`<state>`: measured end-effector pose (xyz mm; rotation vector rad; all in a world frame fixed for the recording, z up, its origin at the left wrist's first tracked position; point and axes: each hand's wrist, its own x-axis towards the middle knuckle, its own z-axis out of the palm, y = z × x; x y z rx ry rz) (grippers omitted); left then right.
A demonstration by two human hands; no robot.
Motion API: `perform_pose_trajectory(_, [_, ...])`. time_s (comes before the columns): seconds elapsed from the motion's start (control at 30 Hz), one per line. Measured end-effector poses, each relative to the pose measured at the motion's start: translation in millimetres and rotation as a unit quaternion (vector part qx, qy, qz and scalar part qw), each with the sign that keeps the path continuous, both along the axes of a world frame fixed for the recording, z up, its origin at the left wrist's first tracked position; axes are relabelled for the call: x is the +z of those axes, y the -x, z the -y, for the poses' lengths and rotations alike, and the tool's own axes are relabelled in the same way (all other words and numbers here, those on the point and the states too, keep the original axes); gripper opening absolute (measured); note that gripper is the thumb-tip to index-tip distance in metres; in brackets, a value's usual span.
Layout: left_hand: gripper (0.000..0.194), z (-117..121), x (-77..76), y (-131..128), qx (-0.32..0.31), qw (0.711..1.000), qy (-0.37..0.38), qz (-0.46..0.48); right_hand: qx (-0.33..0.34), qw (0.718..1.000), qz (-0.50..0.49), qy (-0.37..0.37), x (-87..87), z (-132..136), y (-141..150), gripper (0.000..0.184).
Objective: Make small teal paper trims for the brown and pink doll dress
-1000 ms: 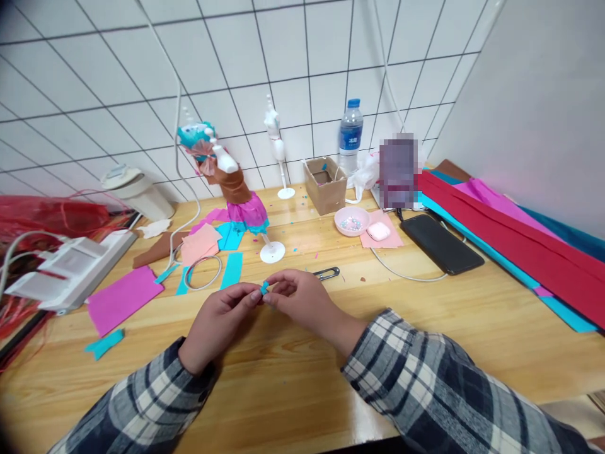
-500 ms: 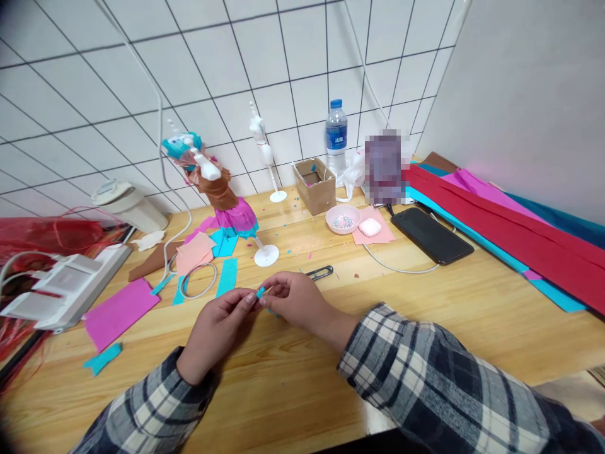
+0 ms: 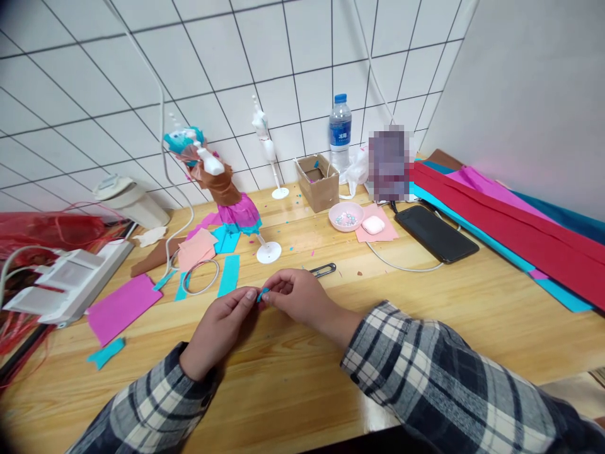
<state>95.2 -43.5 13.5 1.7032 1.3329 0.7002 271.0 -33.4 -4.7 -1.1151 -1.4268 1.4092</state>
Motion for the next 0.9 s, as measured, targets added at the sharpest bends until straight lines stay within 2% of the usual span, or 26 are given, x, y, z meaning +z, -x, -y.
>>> perform_pose_trajectory(0.13, [0.026, 1.4, 0.9, 0.5, 0.003, 0.994, -0.095, -0.055, -0.015, 0.999, 0.027, -0.016, 3.7, 0.4, -1.4, 0.012])
perform_pose_trajectory(0.2, [0.021, 1.9, 1.4, 0.5, -0.007, 0.990, -0.117, -0.079, -0.020, 0.999, 0.023, -0.019, 4.3, 0.8, -1.7, 0.013])
perform_pose_trajectory(0.37, [0.023, 1.1, 1.2, 0.4, 0.026, 0.998, -0.058, -0.025, 0.007, 0.996, -0.071, 0.057, 4.2, 2.6, 0.0, 0.037])
perform_pose_trajectory(0.47, [0.025, 0.3, 0.5, 1.2, 0.037, 0.999, -0.027, 0.010, 0.026, 0.991, -0.092, 0.090, 4.9, 3.4, 0.9, 0.038])
perform_pose_trajectory(0.6, [0.026, 0.8, 1.2, 1.2, 0.017, 0.999, -0.006, 0.038, 0.044, 0.987, -0.090, 0.122, 5.1, 2.8, -0.1, 0.038])
perform_pose_trajectory(0.9, [0.029, 4.4, 6.1, -2.9, -0.019, 0.996, 0.012, 0.086, 0.055, 0.993, -0.059, 0.085, 5.3, 2.0, -1.7, 0.030])
